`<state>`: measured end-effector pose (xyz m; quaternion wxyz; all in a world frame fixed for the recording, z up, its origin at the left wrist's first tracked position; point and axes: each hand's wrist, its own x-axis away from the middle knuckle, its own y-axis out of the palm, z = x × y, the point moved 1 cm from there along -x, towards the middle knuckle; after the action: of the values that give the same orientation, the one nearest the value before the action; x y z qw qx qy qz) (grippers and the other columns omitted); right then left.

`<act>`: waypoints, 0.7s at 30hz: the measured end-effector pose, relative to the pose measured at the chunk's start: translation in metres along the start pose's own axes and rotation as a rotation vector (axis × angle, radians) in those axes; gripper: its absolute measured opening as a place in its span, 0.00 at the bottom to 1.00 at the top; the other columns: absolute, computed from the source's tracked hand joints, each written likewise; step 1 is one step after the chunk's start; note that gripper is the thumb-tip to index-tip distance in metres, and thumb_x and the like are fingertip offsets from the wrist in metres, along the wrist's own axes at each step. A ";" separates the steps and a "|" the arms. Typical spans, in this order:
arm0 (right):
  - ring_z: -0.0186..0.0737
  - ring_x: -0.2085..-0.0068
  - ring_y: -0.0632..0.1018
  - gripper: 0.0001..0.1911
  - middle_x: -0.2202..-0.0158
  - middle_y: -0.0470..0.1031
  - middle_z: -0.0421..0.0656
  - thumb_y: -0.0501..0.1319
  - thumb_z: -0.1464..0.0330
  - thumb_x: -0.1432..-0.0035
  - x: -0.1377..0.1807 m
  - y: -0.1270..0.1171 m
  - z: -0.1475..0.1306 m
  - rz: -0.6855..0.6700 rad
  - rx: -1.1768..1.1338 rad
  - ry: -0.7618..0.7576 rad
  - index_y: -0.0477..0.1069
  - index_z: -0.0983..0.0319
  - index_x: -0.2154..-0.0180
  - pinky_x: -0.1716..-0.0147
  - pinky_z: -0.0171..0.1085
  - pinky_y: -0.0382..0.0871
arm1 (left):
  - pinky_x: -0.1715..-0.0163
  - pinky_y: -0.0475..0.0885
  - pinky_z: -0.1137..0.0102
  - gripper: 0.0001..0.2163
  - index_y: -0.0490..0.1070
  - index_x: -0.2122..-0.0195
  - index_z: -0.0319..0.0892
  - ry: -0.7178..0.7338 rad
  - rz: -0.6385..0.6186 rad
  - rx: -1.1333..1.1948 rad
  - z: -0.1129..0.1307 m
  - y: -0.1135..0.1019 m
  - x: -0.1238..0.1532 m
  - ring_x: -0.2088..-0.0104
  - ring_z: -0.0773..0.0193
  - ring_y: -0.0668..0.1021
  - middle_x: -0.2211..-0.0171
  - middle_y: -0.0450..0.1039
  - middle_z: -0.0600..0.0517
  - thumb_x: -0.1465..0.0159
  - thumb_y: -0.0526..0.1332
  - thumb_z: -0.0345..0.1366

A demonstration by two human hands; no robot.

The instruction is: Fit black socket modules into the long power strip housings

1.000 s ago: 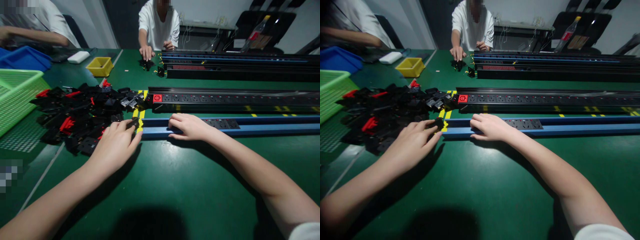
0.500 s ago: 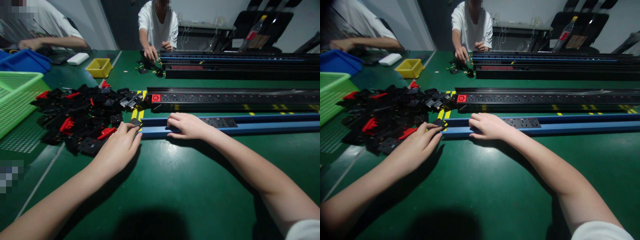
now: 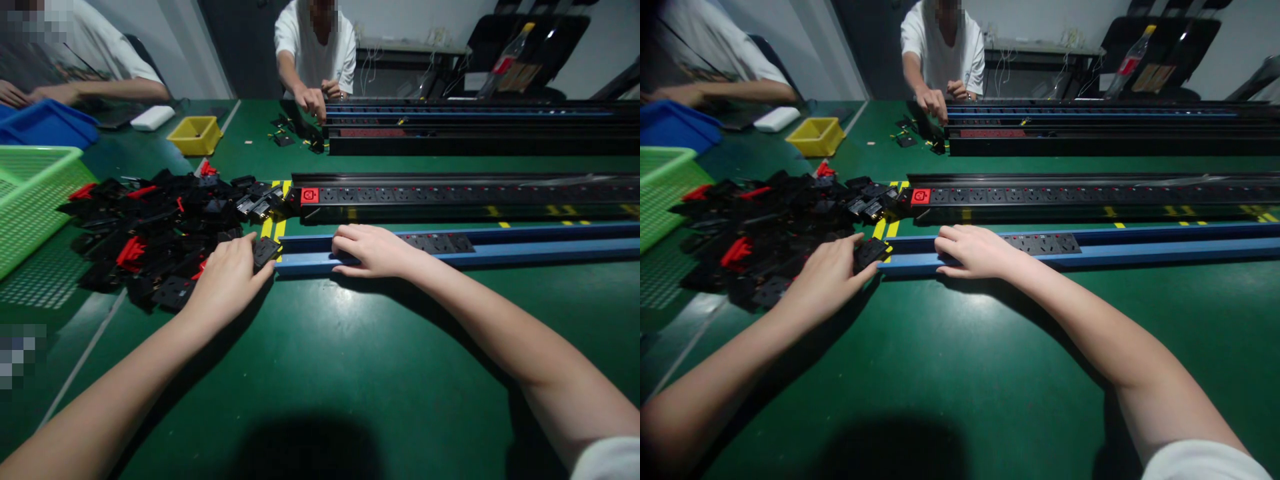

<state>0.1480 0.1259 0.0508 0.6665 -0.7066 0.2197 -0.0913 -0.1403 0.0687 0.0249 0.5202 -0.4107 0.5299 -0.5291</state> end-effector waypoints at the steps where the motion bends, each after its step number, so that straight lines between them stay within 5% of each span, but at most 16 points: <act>1: 0.44 0.59 0.73 0.17 0.56 0.72 0.49 0.56 0.55 0.34 0.000 0.000 0.000 0.001 -0.001 -0.001 0.68 0.62 0.57 0.61 0.40 0.66 | 0.45 0.68 0.50 0.32 0.61 0.37 0.30 -0.011 -0.006 0.000 0.000 0.000 -0.001 0.45 0.40 0.72 0.46 0.71 0.33 0.35 0.53 0.50; 9: 0.44 0.60 0.73 0.17 0.56 0.72 0.49 0.55 0.54 0.34 0.001 0.000 0.000 0.016 0.000 -0.008 0.68 0.62 0.57 0.61 0.39 0.65 | 0.47 0.69 0.51 0.30 0.62 0.37 0.36 -0.056 0.026 0.061 0.003 -0.003 -0.004 0.45 0.43 0.73 0.48 0.73 0.36 0.36 0.56 0.47; 21: 0.43 0.62 0.72 0.17 0.57 0.71 0.48 0.55 0.55 0.34 0.001 0.000 0.000 0.021 0.028 -0.014 0.68 0.62 0.57 0.63 0.39 0.64 | 0.52 0.73 0.58 0.27 0.62 0.38 0.47 -0.204 0.374 0.564 0.012 -0.013 0.002 0.51 0.52 0.77 0.43 0.70 0.47 0.38 0.63 0.46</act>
<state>0.1486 0.1258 0.0506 0.6787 -0.6955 0.2209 -0.0823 -0.1302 0.0636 0.0385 0.7512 -0.1975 0.3742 -0.5065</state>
